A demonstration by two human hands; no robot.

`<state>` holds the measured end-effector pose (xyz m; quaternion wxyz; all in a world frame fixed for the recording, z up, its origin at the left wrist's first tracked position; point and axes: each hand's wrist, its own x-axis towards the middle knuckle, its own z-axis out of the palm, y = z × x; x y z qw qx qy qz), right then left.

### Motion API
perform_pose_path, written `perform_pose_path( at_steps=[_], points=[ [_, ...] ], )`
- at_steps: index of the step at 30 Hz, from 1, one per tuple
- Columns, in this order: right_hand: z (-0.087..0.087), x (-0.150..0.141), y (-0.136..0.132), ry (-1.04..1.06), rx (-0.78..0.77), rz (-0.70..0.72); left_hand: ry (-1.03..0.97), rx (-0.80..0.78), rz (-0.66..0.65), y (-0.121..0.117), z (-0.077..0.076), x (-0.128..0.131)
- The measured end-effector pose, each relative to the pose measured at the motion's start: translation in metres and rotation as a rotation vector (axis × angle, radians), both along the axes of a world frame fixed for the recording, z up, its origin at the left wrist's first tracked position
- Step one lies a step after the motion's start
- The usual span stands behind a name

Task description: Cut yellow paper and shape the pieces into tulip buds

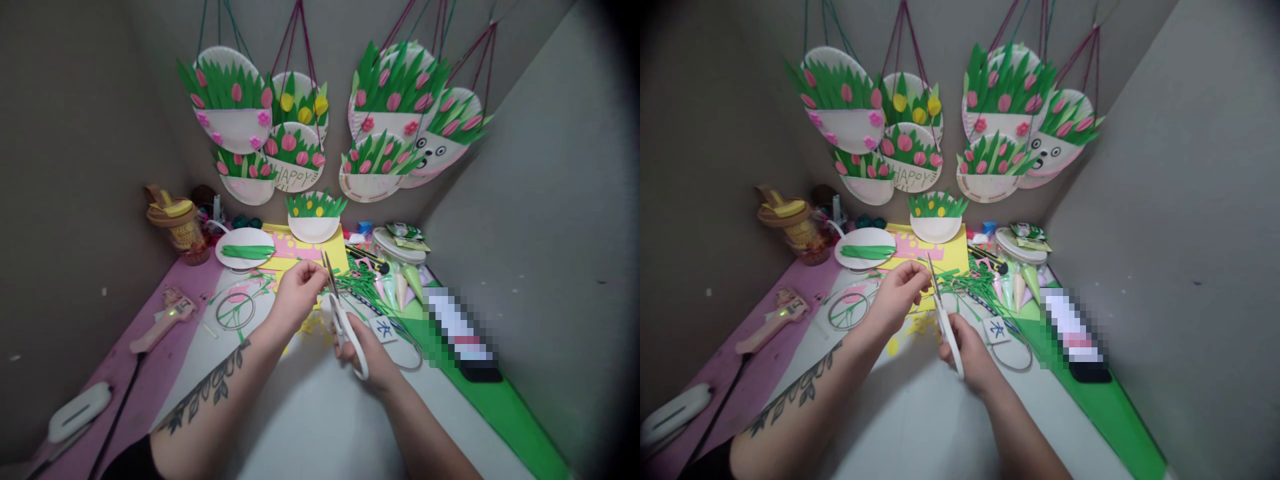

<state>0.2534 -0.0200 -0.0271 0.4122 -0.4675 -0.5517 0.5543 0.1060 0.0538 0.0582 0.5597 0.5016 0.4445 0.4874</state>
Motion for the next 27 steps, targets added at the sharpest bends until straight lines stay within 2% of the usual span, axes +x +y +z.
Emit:
perform_pose_path(
  at_steps=[10,18,27],
  points=[
    [-0.002,0.004,0.000,0.050,-0.034,0.009,0.038,0.062,-0.062,0.004,-0.002,-0.005],
    [-0.003,0.009,0.000,0.050,-0.096,0.030,0.113,0.091,-0.146,0.008,0.004,-0.016],
    [0.015,0.009,0.001,-0.001,-0.104,0.044,0.218,0.114,-0.184,0.010,0.011,-0.025]
  ],
)
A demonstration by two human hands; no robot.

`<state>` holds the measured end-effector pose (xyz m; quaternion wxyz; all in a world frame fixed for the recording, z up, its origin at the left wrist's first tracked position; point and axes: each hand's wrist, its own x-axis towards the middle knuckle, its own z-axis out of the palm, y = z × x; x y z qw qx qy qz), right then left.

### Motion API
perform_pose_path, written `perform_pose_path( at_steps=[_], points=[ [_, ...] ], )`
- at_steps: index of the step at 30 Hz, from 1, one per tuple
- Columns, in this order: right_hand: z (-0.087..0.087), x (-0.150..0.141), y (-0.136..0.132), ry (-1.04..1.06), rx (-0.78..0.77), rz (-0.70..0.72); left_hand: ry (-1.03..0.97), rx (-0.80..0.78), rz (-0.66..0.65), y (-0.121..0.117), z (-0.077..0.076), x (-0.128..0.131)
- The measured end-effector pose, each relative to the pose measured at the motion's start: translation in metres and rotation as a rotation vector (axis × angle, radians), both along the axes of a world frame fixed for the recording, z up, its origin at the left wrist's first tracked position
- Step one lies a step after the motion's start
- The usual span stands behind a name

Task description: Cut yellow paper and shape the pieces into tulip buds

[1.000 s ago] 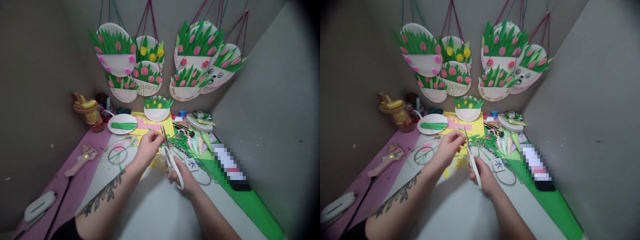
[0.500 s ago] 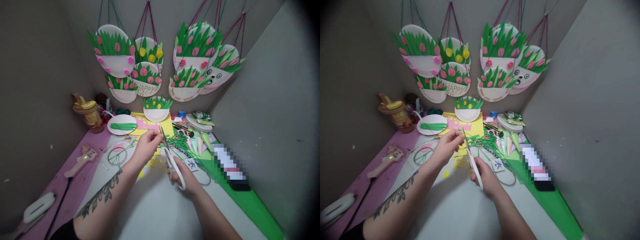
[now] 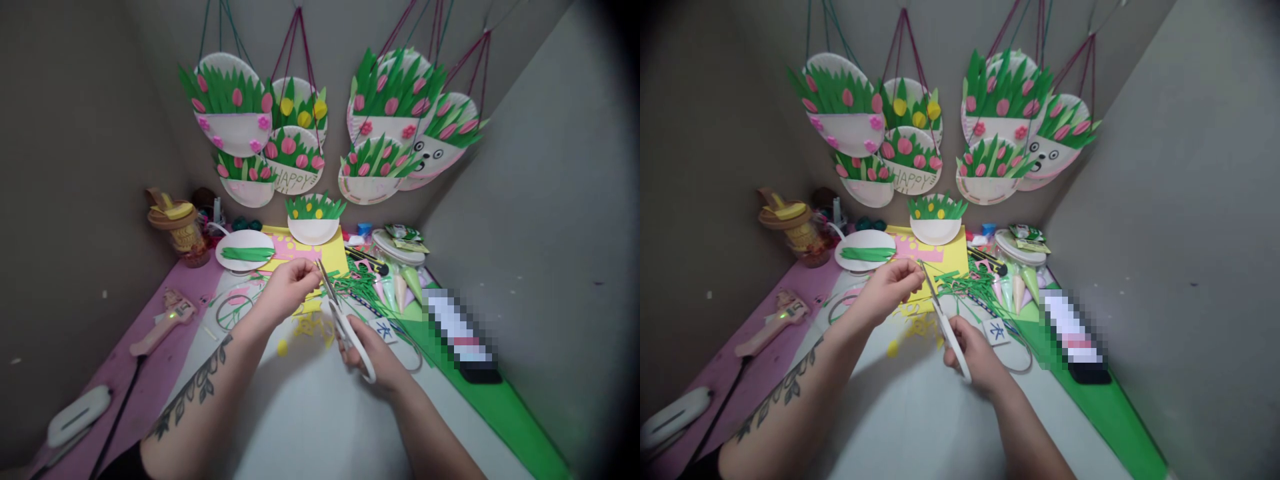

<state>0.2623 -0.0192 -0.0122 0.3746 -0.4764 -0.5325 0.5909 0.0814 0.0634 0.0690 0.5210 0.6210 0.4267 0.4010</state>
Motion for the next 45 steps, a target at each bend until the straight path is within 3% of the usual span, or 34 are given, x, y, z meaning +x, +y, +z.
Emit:
perform_pose_path(
  at_steps=[14,18,27,45],
  points=[
    [0.008,0.001,0.001,-0.038,-0.009,-0.010,0.081,-0.014,-0.054,0.001,0.004,-0.007],
    [0.009,0.003,0.003,-0.088,0.013,-0.070,0.066,-0.046,-0.067,0.001,0.007,-0.008],
    [0.002,-0.002,0.001,-0.004,-0.019,-0.050,-0.132,-0.071,0.046,0.003,-0.001,0.001],
    [-0.013,-0.001,0.003,0.021,0.019,-0.031,-0.198,-0.069,0.167,-0.003,-0.010,0.015]
  ],
)
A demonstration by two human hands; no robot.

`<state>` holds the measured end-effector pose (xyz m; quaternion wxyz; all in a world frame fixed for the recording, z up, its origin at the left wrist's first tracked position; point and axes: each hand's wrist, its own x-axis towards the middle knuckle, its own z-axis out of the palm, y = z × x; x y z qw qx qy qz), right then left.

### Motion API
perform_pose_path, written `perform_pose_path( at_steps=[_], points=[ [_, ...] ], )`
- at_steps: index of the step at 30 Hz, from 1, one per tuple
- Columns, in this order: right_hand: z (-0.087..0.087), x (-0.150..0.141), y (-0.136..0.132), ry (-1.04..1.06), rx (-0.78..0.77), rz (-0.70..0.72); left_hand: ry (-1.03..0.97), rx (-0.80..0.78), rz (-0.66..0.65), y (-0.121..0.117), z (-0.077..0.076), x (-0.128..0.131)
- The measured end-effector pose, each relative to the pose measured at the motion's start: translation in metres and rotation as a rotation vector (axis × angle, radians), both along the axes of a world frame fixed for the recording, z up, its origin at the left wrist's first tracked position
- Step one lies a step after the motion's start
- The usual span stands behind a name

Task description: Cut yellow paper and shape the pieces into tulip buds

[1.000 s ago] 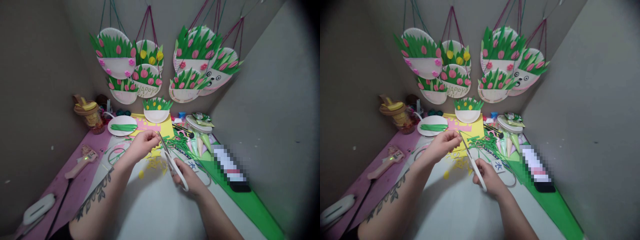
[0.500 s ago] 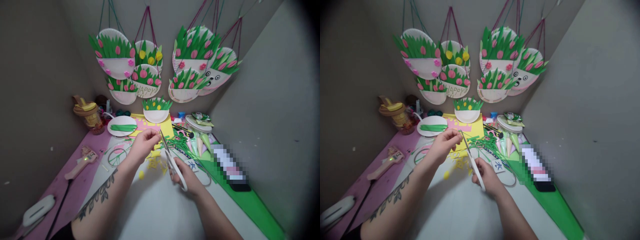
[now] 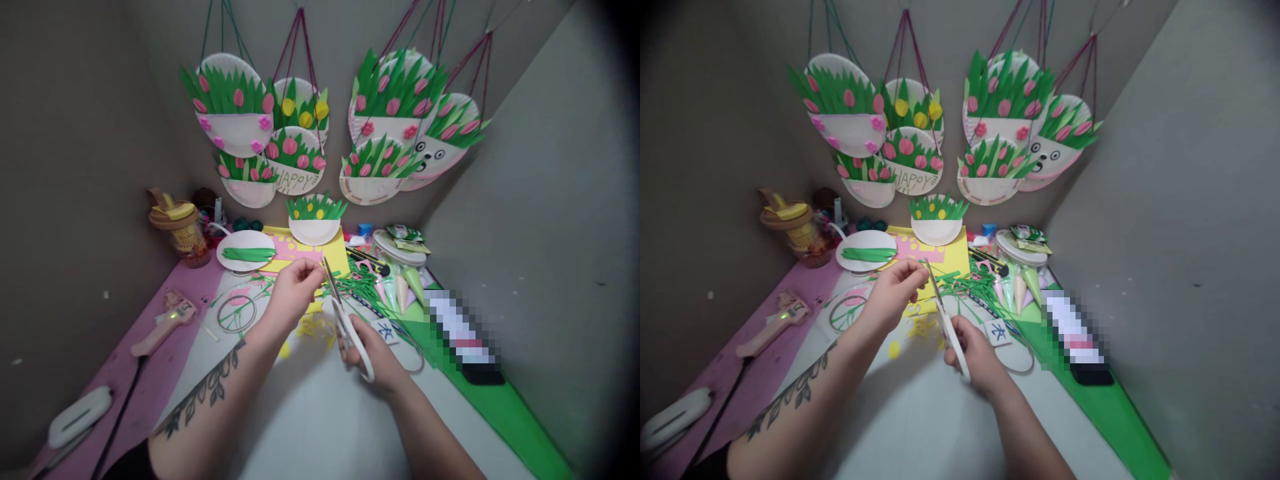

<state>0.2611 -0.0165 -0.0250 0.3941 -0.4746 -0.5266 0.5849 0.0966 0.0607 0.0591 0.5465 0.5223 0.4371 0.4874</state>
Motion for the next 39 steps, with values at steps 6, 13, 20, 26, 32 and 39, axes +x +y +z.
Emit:
perform_pose_path(
  at_steps=[6,13,20,26,32,39],
  points=[
    [0.003,-0.001,-0.001,-0.011,-0.020,-0.019,-0.010,-0.005,0.014,-0.001,-0.001,0.002],
    [0.014,0.000,-0.002,-0.039,-0.003,-0.002,0.049,0.028,-0.054,0.003,0.001,-0.006],
    [0.019,0.000,0.001,-0.094,-0.008,-0.090,0.118,0.048,-0.119,0.003,0.008,-0.014],
    [0.021,0.001,0.001,-0.081,0.002,-0.080,0.081,0.023,-0.114,0.003,0.009,-0.013],
    [0.019,0.001,0.000,-0.096,0.000,-0.046,0.113,0.016,-0.099,0.002,0.012,-0.013],
    [0.018,0.005,-0.001,-0.050,-0.010,-0.003,0.244,0.063,-0.162,0.003,0.018,-0.022]
  ],
)
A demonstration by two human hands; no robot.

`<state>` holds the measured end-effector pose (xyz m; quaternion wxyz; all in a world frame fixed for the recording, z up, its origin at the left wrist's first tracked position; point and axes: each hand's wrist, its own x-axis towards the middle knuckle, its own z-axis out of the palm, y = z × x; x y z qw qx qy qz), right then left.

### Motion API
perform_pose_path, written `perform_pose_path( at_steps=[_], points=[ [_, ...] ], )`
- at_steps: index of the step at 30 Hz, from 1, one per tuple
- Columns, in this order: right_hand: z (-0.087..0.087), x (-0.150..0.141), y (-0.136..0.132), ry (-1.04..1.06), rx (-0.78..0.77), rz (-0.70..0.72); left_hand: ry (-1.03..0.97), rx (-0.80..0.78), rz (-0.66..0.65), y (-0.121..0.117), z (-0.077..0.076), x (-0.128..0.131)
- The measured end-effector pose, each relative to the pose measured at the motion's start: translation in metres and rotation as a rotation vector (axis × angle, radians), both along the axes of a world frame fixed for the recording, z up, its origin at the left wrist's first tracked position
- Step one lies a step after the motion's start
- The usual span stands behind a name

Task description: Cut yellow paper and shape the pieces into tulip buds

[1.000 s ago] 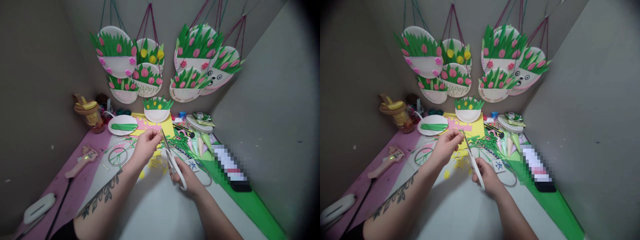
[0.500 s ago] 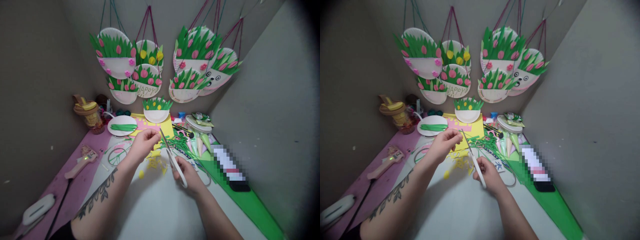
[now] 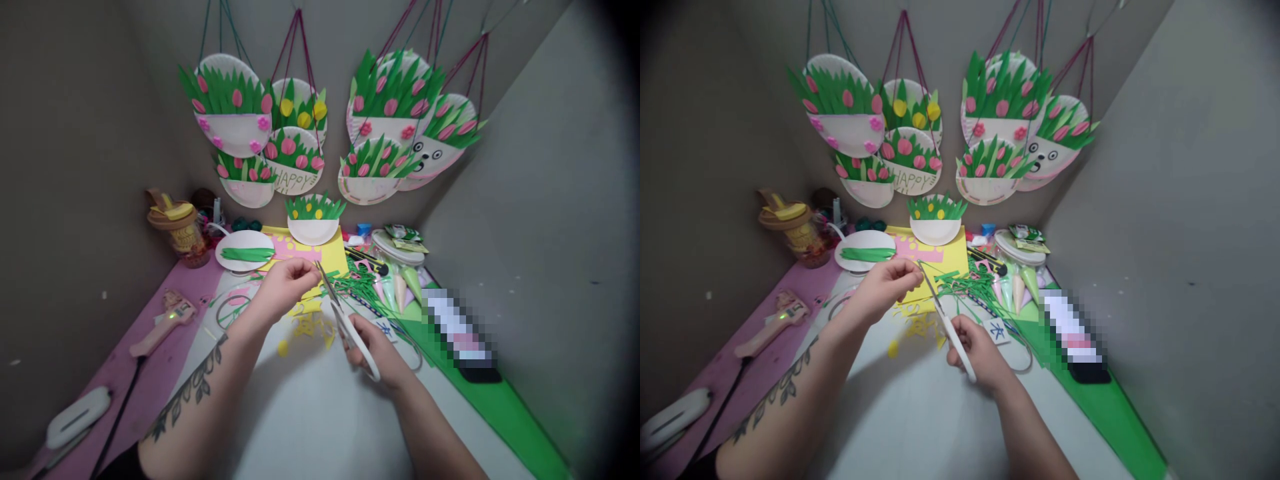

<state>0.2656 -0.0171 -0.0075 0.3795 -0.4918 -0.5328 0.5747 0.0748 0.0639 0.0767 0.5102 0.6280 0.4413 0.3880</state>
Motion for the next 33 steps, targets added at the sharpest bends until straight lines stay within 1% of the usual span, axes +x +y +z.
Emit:
perform_pose_path(
  at_steps=[7,24,33],
  points=[
    [0.002,0.000,-0.001,-0.025,0.026,0.025,0.058,0.018,-0.050,0.002,0.001,-0.006],
    [0.001,0.001,-0.001,-0.031,0.015,0.052,0.045,-0.040,-0.110,0.005,-0.001,-0.013],
    [0.004,0.002,-0.001,-0.028,0.002,0.058,0.068,-0.045,-0.144,0.005,0.001,-0.015]
  ],
)
